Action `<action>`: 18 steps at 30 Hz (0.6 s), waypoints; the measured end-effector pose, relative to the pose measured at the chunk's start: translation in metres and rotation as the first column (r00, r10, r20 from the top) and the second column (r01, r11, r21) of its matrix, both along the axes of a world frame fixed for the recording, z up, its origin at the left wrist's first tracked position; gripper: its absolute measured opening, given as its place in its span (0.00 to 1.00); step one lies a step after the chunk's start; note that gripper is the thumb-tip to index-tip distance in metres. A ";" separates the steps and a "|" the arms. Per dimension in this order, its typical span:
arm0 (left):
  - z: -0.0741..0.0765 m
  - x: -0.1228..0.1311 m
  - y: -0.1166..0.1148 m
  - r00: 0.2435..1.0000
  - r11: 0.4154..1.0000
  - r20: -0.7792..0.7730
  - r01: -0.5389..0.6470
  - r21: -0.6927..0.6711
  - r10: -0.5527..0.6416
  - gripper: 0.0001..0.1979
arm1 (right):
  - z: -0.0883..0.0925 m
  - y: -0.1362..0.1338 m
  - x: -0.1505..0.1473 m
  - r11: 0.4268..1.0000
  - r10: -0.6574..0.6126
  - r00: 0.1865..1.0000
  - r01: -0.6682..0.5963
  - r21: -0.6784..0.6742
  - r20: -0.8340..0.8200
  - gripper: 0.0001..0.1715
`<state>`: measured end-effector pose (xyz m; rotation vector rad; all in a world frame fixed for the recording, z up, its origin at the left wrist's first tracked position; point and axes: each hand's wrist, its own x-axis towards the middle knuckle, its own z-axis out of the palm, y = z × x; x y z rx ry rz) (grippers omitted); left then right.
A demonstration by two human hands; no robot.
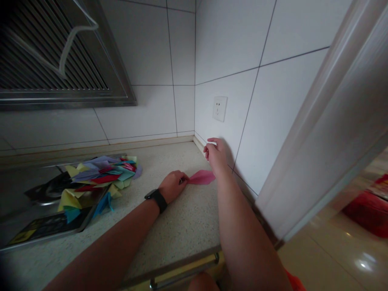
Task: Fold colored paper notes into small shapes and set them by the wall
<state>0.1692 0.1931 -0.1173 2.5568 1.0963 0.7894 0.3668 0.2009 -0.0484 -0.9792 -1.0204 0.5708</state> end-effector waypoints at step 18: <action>0.007 -0.002 -0.010 0.993 0.991 0.035 -0.119 0.068 0.117 0.12 | -0.020 -0.009 -0.052 0.993 0.066 0.707 -0.115 0.022 0.704 0.09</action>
